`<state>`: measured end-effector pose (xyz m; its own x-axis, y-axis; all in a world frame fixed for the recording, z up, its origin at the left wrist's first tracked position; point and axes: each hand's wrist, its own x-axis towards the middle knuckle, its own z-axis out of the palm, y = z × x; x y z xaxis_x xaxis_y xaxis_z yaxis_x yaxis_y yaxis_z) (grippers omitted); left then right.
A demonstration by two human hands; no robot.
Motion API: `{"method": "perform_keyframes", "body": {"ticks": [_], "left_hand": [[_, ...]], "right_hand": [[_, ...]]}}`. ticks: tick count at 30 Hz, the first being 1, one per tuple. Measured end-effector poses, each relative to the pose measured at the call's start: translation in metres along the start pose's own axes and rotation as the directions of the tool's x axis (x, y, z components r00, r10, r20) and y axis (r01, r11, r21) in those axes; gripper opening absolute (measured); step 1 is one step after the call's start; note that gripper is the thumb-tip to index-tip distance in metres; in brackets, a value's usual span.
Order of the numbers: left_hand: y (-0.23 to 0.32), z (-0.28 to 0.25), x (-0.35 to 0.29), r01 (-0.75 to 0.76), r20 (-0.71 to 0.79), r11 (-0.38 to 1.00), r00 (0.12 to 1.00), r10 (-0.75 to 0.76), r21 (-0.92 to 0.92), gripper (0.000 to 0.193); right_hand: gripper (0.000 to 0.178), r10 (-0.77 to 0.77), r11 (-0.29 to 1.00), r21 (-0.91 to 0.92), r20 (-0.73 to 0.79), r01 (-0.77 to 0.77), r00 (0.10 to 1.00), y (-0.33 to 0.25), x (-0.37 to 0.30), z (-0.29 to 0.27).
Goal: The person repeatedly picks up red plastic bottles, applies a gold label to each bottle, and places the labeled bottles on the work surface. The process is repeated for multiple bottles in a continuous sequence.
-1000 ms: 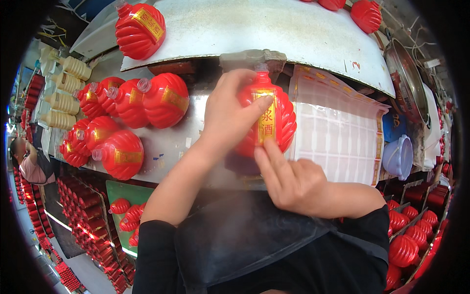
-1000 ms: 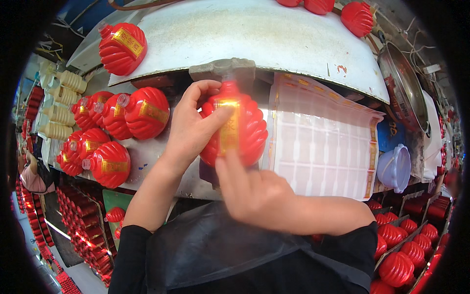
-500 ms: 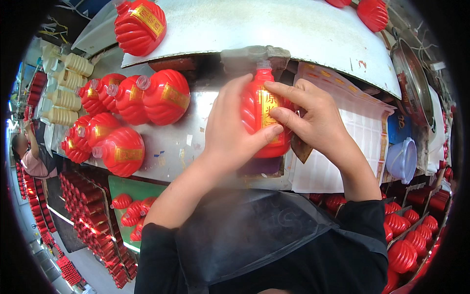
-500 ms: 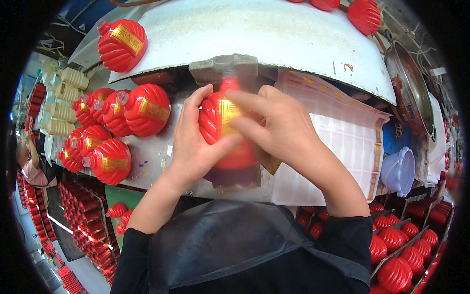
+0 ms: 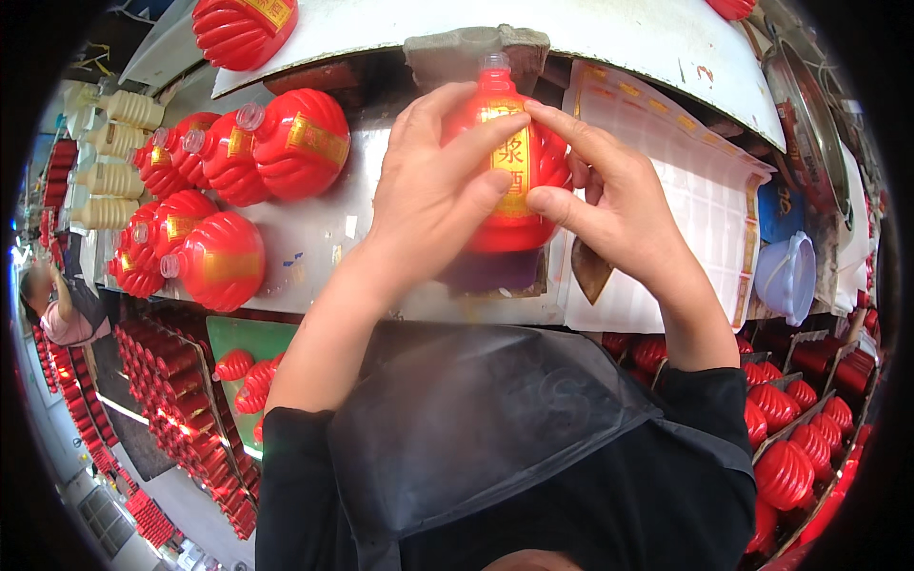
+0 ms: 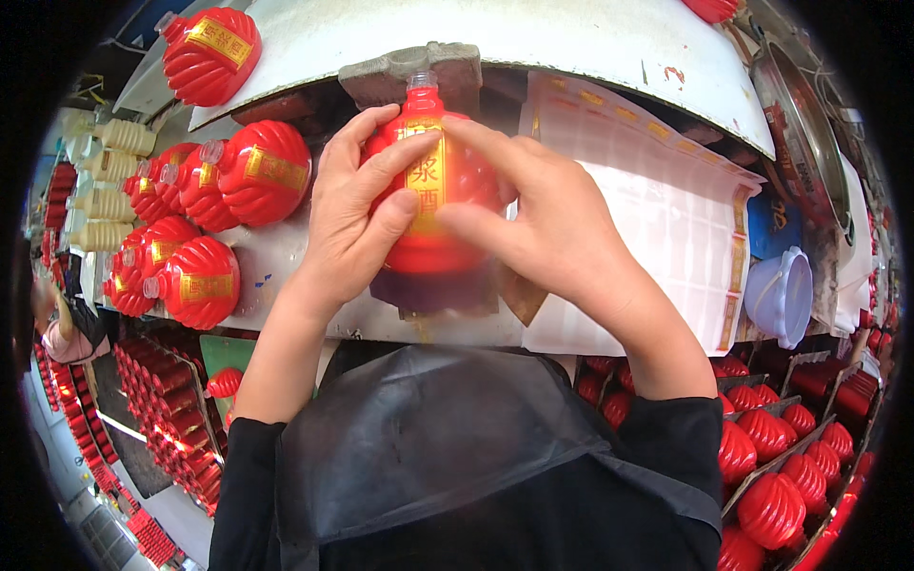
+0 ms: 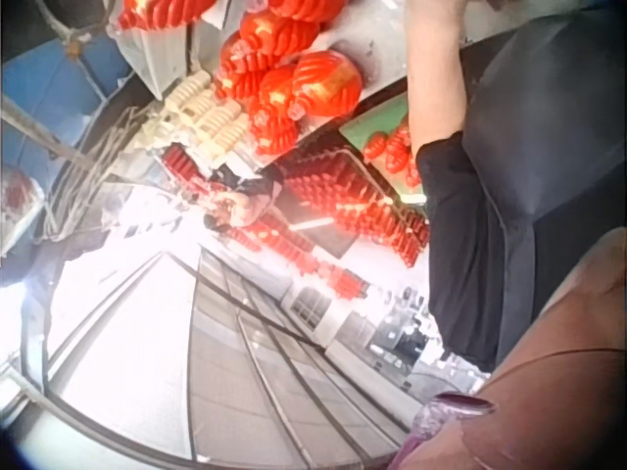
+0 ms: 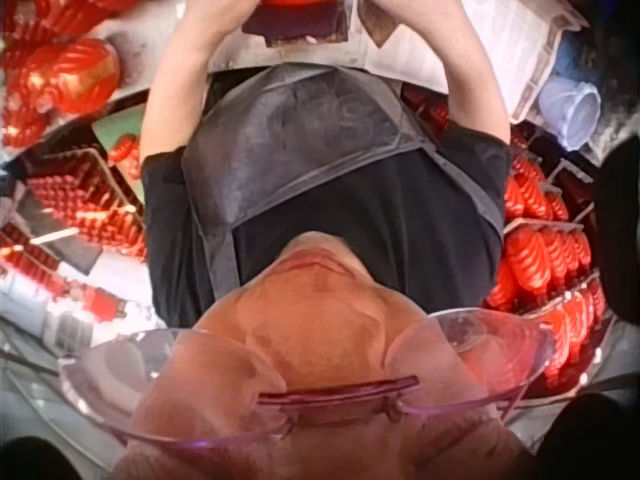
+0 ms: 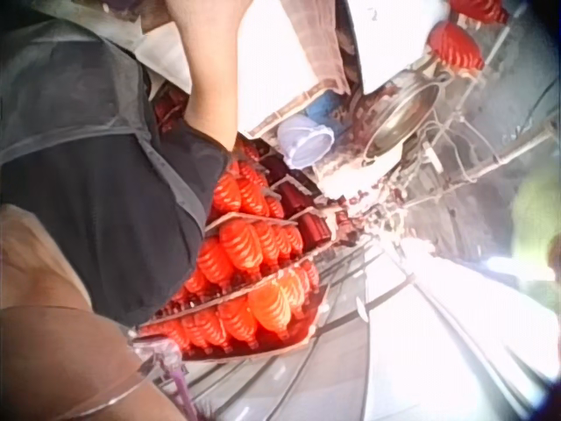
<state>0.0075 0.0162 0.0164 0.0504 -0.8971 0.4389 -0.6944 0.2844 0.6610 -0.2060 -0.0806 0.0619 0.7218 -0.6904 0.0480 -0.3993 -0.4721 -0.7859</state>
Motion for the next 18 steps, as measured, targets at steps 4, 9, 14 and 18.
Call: {"method": "perform_keyframes", "body": {"ticks": [4,9,14,18], "left_hand": [[-0.0016,0.0021,-0.0005,-0.043,-0.026,0.999,0.999,0.043,0.001,0.047],[-0.0019,0.002,-0.005,-0.061,-0.027,0.996,0.998,0.063,0.061,0.048],[-0.0033,0.0023,-0.0055,-0.065,-0.016,0.995,0.998,0.066,0.072,0.048],[-0.0068,0.0026,-0.0035,-0.012,-0.019,0.998,1.0,0.011,-0.054,0.053]], "right_hand": [[0.07,-0.034,0.997,-0.072,-0.069,0.029,0.997,0.0052,-0.004,0.0098],[0.077,-0.071,0.995,-0.075,-0.071,0.066,0.995,0.0102,-0.0031,0.0108],[0.071,-0.047,0.997,-0.065,-0.054,0.044,0.997,0.0086,-0.0043,0.01],[0.068,-0.064,0.997,-0.051,-0.058,0.061,0.996,0.0091,-0.0023,0.0083]]}}
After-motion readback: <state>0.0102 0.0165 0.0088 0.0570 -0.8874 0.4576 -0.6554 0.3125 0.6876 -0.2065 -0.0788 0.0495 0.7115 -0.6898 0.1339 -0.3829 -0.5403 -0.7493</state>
